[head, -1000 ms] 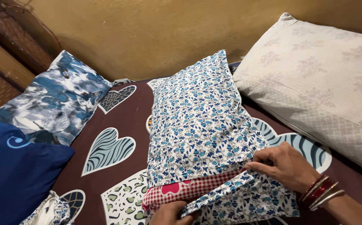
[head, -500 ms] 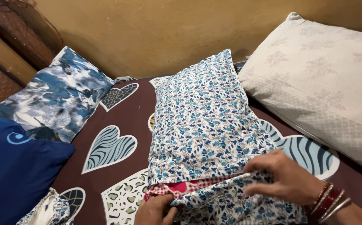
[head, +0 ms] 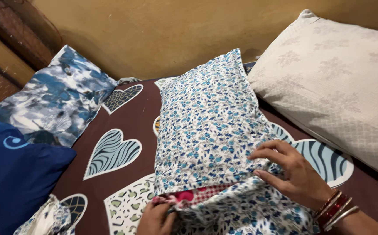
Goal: The person inserts a pillow into a patterned pillowcase on a bed, aligns the corners, and smooths the fabric. The person then removes the pillowcase, turns it inside out, and reinserts the pillow, smoothing the cover again.
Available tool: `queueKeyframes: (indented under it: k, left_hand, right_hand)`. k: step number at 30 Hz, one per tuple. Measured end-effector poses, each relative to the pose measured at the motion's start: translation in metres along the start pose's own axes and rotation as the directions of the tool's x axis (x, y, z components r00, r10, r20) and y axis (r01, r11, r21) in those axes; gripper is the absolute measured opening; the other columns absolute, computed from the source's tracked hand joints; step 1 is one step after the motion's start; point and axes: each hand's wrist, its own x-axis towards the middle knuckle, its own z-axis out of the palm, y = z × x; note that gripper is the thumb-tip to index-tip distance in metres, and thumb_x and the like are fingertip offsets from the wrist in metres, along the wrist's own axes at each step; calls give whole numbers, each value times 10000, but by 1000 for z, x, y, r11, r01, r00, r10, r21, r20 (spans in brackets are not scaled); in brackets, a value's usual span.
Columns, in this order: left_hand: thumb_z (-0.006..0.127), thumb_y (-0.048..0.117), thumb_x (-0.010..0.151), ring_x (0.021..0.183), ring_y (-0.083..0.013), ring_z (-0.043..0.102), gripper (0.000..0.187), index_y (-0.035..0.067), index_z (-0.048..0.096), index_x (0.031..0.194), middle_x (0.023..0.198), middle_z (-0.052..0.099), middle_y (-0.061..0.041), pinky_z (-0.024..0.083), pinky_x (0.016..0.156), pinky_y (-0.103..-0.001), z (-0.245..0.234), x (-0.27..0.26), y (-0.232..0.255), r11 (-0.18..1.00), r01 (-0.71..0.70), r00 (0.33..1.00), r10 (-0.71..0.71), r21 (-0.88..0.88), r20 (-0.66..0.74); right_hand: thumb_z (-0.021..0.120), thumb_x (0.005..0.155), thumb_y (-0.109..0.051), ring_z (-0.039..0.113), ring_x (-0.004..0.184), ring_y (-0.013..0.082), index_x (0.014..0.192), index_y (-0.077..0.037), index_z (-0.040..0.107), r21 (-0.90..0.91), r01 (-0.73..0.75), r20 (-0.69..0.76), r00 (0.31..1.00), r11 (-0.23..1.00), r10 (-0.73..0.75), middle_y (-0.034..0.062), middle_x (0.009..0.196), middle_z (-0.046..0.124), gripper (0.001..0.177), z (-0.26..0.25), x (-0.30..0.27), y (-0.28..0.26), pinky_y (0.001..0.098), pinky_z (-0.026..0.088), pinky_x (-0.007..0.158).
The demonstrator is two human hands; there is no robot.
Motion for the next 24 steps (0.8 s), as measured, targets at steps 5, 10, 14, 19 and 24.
queueKeyframes:
  k: [5,10,14,19,24]
  left_hand:
    - [668,365,926,898,-229,707,316,145,729,1144,1044,675,-92,601,858,-368,-9,4,45,959,233,946,-262,158,191]
    - [680,232,818,737,-209,743,268,78,677,1038,932,773,-127,606,647,-401,-41,36,40,860,77,962,-197,-504,-190]
    - [608,376,933,701,-213,742,244,209,606,1111,876,814,-102,515,641,-352,-27,49,54,888,446,892,-431,-108,141]
    - [575,409,958,771,-263,713,245,189,558,1063,912,767,-135,522,719,-412,-10,44,56,916,401,911,-397,-19,115]
    - [643,435,885,950,-320,704,383,121,548,1084,1204,630,-186,535,867,-415,8,46,27,932,357,933,-359,-68,-18]
  right_hand:
    - [738,831,-530,292,1506,343,1475,-238,557,-257,224,107,973,940,-203,104,1610,376,730,37,-4,16,656,147,1163]
    - [616,971,-500,455,1475,184,1117,-332,687,-347,88,75,995,934,-66,-38,1565,503,233,42,-2,43,574,170,1219]
    - [534,981,-378,557,1289,199,1290,-239,639,-147,-120,44,991,982,128,-2,1150,736,354,32,-1,28,515,346,1127]
    - [514,1007,-445,718,1049,183,1170,-231,661,-51,-357,78,930,933,360,48,1117,748,307,31,4,36,380,588,963]
    - [690,864,-550,631,1248,314,1234,-221,586,-135,-390,24,918,911,397,128,1483,541,506,4,5,57,510,534,994]
